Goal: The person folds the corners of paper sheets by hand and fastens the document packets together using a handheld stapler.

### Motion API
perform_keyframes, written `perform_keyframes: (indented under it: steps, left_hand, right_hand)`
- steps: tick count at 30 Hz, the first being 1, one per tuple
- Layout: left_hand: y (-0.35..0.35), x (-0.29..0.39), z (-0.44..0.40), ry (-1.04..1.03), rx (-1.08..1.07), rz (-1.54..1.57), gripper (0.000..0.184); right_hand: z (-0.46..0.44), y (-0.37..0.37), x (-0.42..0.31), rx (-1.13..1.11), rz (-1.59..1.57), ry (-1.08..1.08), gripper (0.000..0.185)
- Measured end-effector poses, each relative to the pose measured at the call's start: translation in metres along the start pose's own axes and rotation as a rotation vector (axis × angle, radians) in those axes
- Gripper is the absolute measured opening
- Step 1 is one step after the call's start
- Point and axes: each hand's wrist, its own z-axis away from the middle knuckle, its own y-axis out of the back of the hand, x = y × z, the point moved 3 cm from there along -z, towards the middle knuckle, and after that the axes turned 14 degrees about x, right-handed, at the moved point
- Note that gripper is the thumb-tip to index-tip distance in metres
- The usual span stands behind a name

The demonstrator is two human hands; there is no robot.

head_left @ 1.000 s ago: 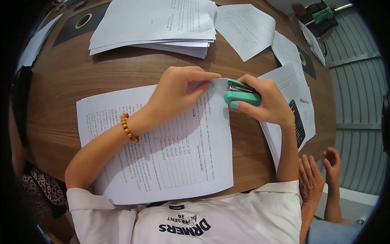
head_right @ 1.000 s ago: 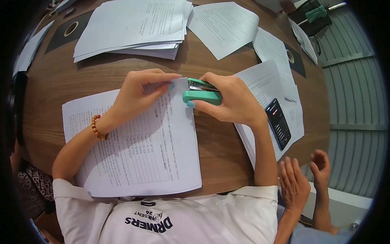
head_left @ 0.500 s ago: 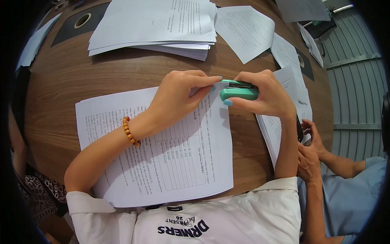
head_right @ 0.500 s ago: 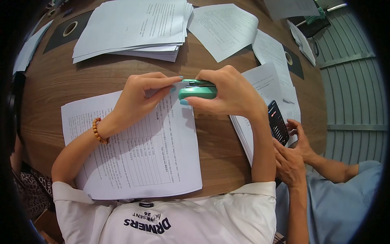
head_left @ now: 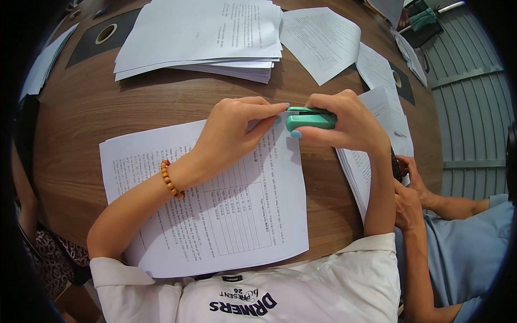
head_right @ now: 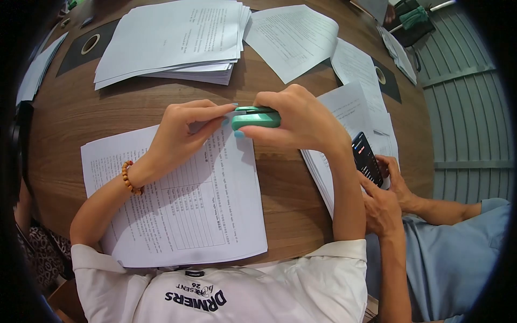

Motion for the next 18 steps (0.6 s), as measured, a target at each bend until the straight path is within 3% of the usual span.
perform_keyframes:
  steps: [3, 8, 11, 14, 17, 18]
  left_hand:
    - [0.001, 0.000, 0.000, -0.010, 0.019, 0.019, 0.030]
    - [0.001, 0.001, 0.000, 0.019, 0.014, 0.028, 0.032]
    - [0.001, -0.001, -0.001, 0.037, 0.012, 0.018, 0.034]
    - [-0.001, -0.003, -0.002, -0.002, 0.047, 0.109, 0.036]
    - [0.002, -0.003, -0.004, -0.077, 0.065, 0.076, 0.035]
    - [0.006, 0.001, -0.007, -0.082, 0.067, 0.073, 0.035]
  right_hand:
    - [0.000, -0.003, 0.005, 0.052, 0.033, 0.126, 0.031]
    - [-0.001, -0.008, 0.018, 0.053, 0.036, 0.148, 0.033]
    - [0.002, -0.013, 0.026, -0.014, 0.063, 0.026, 0.041]
    - [0.014, -0.008, 0.026, 0.057, -0.151, -0.014, 0.041]
    - [0.031, 0.012, 0.027, 0.158, -0.233, -0.291, 0.032]
    - [0.035, 0.013, 0.028, 0.161, -0.232, -0.286, 0.032]
